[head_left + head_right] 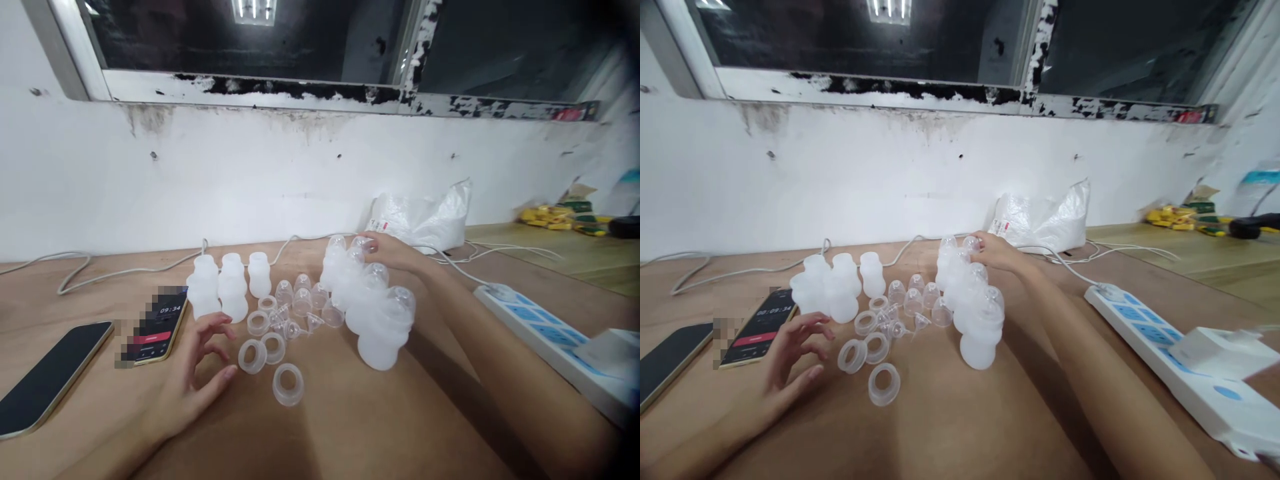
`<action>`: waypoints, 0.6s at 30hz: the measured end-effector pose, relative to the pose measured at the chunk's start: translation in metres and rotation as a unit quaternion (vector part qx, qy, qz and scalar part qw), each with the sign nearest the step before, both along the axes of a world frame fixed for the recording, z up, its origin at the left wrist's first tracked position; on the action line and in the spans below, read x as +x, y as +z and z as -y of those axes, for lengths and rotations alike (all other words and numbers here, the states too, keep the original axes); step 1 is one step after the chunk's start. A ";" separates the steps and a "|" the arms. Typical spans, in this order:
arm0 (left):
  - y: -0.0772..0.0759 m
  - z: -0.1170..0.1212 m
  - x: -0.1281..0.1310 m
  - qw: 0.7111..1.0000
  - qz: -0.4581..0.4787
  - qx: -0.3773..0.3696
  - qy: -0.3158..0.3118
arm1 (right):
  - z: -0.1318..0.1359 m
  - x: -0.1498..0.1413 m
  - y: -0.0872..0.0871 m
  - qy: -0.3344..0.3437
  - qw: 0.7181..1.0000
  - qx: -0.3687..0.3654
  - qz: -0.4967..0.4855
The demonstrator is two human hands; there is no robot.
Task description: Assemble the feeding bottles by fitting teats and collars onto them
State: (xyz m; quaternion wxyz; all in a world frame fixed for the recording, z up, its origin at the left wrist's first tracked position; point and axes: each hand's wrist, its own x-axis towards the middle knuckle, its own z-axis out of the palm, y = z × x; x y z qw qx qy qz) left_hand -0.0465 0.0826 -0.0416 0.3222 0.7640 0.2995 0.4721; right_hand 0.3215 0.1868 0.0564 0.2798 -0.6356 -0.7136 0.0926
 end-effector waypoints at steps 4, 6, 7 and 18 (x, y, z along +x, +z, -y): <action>0.002 0.001 0.001 1.000 0.004 -0.012 0.007 | 0.001 0.001 0.001 0.041 0.998 -0.043 -0.018; 0.002 0.002 0.002 1.000 0.006 -0.003 0.008 | 0.003 0.001 0.002 0.050 0.998 -0.046 -0.019; 0.003 0.002 0.002 1.000 0.006 0.006 0.011 | 0.004 0.002 0.003 0.052 0.997 -0.046 -0.017; 0.002 0.000 0.001 0.992 -0.029 0.012 0.126 | 0.009 0.003 0.011 0.006 0.996 -0.087 -0.016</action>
